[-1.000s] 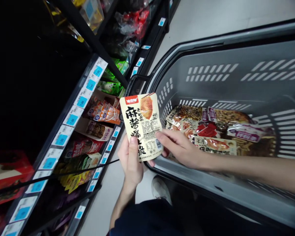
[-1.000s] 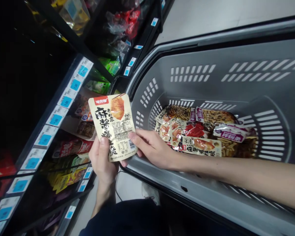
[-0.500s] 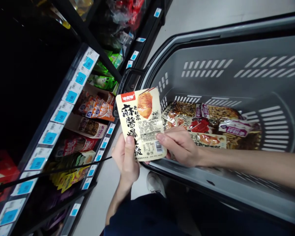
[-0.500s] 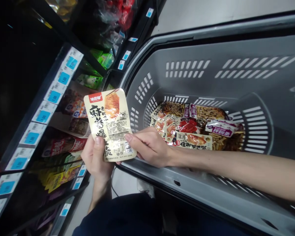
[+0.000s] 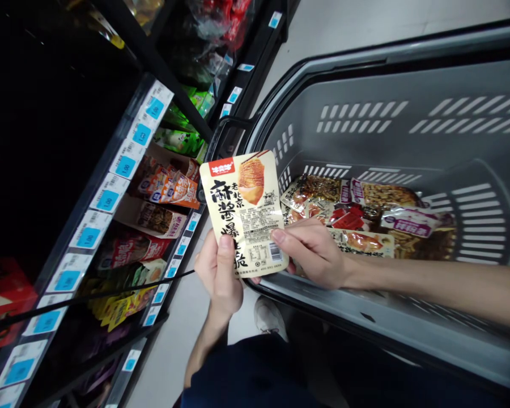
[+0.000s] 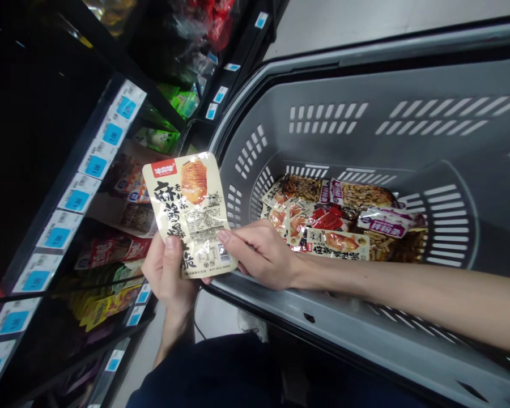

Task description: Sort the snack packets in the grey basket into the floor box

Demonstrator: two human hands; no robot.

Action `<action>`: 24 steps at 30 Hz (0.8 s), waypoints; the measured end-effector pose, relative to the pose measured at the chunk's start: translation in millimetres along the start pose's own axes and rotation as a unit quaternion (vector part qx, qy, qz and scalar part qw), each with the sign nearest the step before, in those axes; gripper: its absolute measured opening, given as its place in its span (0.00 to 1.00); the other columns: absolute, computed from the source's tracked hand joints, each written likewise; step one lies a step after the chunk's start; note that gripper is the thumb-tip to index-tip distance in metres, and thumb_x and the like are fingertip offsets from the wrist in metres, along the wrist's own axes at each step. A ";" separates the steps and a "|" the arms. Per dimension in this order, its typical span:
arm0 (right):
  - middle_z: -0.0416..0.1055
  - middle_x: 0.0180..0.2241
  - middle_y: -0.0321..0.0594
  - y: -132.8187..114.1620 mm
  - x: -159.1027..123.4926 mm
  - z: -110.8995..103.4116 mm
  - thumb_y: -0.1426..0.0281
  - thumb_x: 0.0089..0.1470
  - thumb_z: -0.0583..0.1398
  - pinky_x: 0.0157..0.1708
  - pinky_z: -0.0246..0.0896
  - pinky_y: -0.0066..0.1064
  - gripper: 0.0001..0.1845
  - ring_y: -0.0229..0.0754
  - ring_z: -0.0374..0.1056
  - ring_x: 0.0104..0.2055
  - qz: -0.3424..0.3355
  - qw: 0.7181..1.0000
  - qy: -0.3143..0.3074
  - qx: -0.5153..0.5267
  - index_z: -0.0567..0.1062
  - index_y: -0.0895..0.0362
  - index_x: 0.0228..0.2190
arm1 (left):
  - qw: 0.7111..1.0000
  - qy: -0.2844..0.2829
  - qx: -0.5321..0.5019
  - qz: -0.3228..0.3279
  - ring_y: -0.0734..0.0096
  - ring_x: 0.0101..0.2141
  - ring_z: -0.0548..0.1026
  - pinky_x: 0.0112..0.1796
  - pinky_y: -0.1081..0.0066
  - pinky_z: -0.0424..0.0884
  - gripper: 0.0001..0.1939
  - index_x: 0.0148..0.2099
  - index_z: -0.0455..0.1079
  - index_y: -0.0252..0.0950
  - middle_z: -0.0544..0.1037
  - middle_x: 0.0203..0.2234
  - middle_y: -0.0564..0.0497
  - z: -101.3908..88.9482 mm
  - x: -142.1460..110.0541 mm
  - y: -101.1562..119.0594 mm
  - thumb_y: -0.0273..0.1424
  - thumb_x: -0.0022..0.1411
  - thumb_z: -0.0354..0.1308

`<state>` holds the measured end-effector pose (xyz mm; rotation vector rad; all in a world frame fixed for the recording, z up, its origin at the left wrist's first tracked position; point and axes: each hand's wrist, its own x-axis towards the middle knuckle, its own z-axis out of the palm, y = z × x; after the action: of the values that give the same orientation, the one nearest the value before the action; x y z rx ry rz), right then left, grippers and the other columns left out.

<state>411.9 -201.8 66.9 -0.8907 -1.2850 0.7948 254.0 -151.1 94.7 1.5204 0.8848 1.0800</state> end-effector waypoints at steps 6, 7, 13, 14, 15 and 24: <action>0.62 0.15 0.29 -2.4 0.5 -0.1 0.72 0.72 0.54 0.19 0.52 0.17 0.27 0.25 0.58 0.17 0.000 0.999 0.009 -0.032 0.66 0.59 0.19 | 1.000 0.002 0.009 0.007 0.80 0.10 0.64 0.11 0.80 0.56 0.13 0.39 0.71 0.37 0.69 0.14 0.60 0.2 -0.5 -1.7 0.37 0.76 0.53; 0.60 0.15 0.28 -2.9 0.6 0.2 0.72 0.71 0.56 0.18 0.49 0.18 0.26 0.25 0.56 0.17 0.003 0.999 0.024 -0.048 0.64 0.59 0.19 | 1.000 0.005 0.007 0.011 0.80 0.10 0.64 0.11 0.80 0.56 0.13 0.39 0.71 0.37 0.70 0.14 0.60 0.4 -0.5 -1.9 0.37 0.76 0.53; 0.57 0.20 0.26 -2.5 -0.6 4.0 0.73 0.63 0.64 0.20 0.49 0.18 0.20 0.25 0.52 0.20 0.026 0.989 0.114 -0.087 0.61 0.57 0.25 | 1.000 0.009 0.014 0.016 0.80 0.10 0.66 0.12 0.81 0.59 0.12 0.39 0.69 0.38 0.71 0.14 0.60 1.4 -0.1 -1.8 0.37 0.76 0.52; 0.58 0.21 0.26 -1.9 -0.9 4.5 0.72 0.62 0.65 0.20 0.50 0.18 0.19 0.26 0.54 0.21 0.038 0.989 0.116 -0.083 0.61 0.57 0.26 | 1.000 0.010 0.018 0.019 0.80 0.10 0.66 0.12 0.81 0.59 0.13 0.38 0.69 0.38 0.71 0.14 0.60 1.5 -0.1 -1.7 0.37 0.76 0.52; 0.59 0.22 0.26 -1.3 -1.1 4.9 0.72 0.62 0.66 0.21 0.52 0.18 0.18 0.26 0.55 0.22 0.047 0.989 0.116 -0.079 0.62 0.56 0.28 | 0.999 0.011 0.022 0.022 0.80 0.10 0.66 0.12 0.81 0.59 0.13 0.38 0.68 0.38 0.70 0.14 0.61 1.5 -0.1 -1.5 0.37 0.76 0.52; 0.67 0.34 0.35 0.8 2.6 2.3 0.77 0.61 0.64 0.30 0.61 0.26 0.07 0.32 0.62 0.32 -0.051 0.980 0.107 -0.161 0.73 0.58 0.41 | 0.998 0.017 0.050 0.044 0.81 0.10 0.66 0.12 0.83 0.61 0.13 0.38 0.70 0.37 0.69 0.15 0.62 0.5 -0.2 -0.8 0.36 0.76 0.52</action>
<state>409.9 -198.9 67.4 -1.1260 -1.2739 0.4026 254.4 -151.3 93.7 1.6401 0.9149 1.1425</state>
